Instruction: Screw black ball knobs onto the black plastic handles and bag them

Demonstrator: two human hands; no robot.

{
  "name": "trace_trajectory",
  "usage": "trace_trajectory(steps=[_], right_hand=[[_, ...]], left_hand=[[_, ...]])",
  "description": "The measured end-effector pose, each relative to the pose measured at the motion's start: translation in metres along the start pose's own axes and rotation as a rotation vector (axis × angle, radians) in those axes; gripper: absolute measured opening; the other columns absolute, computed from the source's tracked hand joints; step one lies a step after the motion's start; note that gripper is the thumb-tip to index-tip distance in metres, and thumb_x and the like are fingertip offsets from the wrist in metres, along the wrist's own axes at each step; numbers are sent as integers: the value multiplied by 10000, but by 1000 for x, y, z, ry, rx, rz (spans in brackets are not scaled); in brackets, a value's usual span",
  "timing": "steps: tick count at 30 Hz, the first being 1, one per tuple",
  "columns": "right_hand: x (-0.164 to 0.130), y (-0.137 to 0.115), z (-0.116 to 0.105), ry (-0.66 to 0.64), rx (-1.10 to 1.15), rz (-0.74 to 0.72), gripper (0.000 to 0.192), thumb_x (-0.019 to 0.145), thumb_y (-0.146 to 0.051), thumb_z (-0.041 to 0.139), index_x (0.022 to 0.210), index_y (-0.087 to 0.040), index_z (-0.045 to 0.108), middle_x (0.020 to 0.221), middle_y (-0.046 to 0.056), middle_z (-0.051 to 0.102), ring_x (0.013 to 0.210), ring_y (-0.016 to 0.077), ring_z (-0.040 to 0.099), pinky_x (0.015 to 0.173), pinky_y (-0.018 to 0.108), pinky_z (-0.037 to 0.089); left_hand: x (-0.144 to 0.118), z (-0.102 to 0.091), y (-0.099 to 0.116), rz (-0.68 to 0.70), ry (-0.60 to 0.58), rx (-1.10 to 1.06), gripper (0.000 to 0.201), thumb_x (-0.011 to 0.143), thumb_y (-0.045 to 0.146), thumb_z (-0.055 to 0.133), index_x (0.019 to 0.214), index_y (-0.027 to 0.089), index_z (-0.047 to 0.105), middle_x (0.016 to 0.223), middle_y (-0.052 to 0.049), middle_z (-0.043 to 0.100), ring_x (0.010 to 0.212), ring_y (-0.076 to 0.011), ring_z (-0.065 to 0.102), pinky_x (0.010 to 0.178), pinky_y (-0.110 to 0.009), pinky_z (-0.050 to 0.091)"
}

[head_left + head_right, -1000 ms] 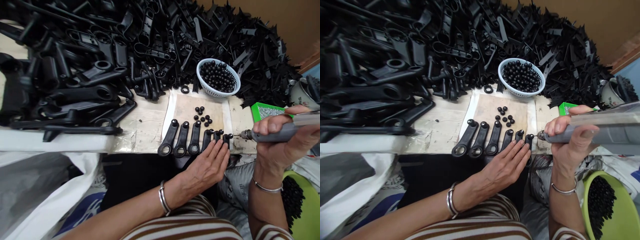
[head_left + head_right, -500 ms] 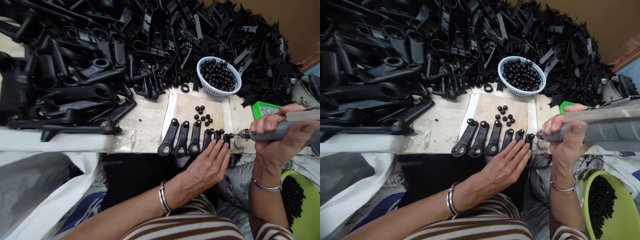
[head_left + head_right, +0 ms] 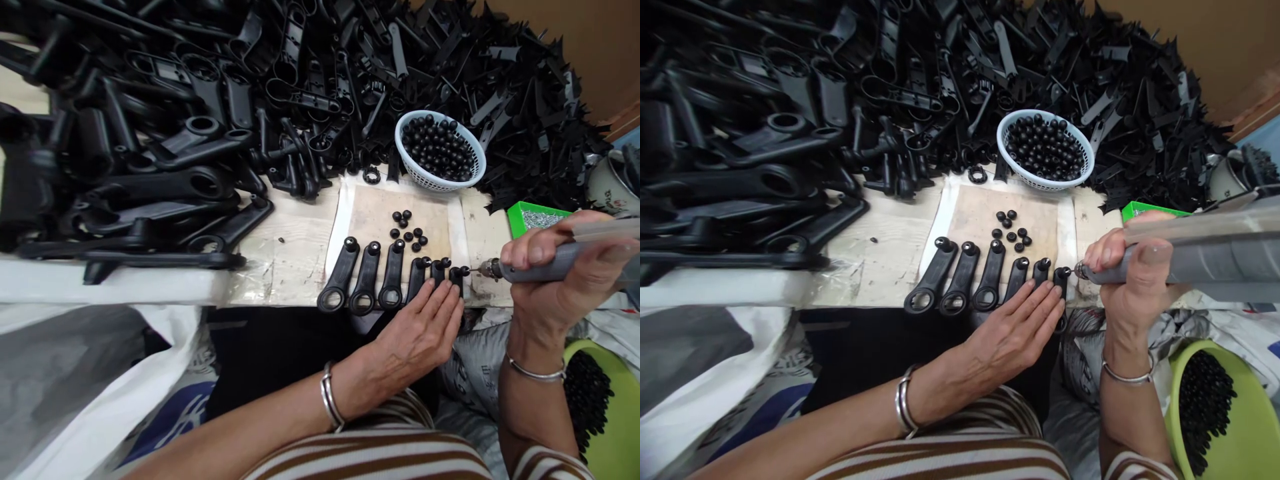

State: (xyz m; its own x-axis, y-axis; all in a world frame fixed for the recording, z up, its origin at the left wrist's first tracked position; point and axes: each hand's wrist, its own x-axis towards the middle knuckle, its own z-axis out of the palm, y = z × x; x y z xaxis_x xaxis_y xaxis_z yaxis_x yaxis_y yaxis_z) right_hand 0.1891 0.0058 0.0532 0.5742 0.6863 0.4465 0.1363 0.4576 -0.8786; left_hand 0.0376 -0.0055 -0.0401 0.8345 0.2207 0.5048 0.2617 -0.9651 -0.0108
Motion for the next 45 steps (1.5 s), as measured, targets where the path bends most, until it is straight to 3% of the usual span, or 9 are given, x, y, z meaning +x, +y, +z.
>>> trace_trajectory(steps=[8,14,20,24,31,33,36,40,45], right_hand=[[2,5,3,-223,-58,27,564,781,-649,639,467,-205,490,404,-30,396,358,109,420,348,264,386],[3,9,2,-202,100,-5,250,742,-387,757,648,-228,588,438,-62,475,343,112,423,332,260,387],[15,8,-4,-468,155,38,216,807,-393,694,708,-211,630,415,-75,448,319,90,406,331,223,400],[15,8,-10,-490,127,23,155,777,-350,717,853,-224,669,469,-78,498,351,93,431,374,238,438],[20,0,-15,-613,117,-52,168,752,-264,717,913,-219,697,462,-79,498,318,93,409,340,242,400],[24,-8,-14,-586,139,-97,184,739,-269,710,914,-213,707,452,-76,492,300,93,379,316,249,375],[27,-15,-7,-425,141,-121,163,714,-262,690,869,-213,705,454,-67,510,313,104,384,316,267,381],[21,-7,7,-244,105,-95,90,720,-239,651,808,-234,666,448,-86,500,329,99,393,343,257,405],[14,4,15,-169,80,-47,117,732,-316,669,797,-250,597,446,-95,468,337,106,374,353,259,393]], left_hand=[[-1,-2,-2,24,-24,11,375,945,137,471,1283,9,571,1338,-233,598,1246,-304,592,1070,-470,432],[0,-6,-4,52,-53,52,382,955,145,441,1293,18,563,1346,-217,597,1251,-295,591,1071,-473,442],[0,3,0,42,43,87,361,954,148,454,1263,20,591,1312,-210,624,1224,-304,611,1065,-477,442],[1,5,1,39,43,105,357,956,138,453,1264,24,591,1317,-211,620,1221,-288,614,1064,-459,444],[1,2,-1,51,23,86,372,954,147,458,1271,-4,580,1323,-232,608,1221,-309,610,1062,-477,438],[1,3,-1,54,36,85,374,956,146,454,1274,-6,579,1318,-234,611,1220,-306,612,1064,-477,435],[1,6,-1,47,48,82,375,951,140,458,1274,-2,584,1314,-228,616,1223,-308,610,1061,-478,437],[1,7,0,39,67,76,360,953,138,457,1257,9,600,1302,-214,629,1208,-304,620,1052,-473,448],[1,4,-1,32,73,71,350,956,131,453,1246,12,608,1290,-213,637,1205,-301,623,1048,-471,452]])
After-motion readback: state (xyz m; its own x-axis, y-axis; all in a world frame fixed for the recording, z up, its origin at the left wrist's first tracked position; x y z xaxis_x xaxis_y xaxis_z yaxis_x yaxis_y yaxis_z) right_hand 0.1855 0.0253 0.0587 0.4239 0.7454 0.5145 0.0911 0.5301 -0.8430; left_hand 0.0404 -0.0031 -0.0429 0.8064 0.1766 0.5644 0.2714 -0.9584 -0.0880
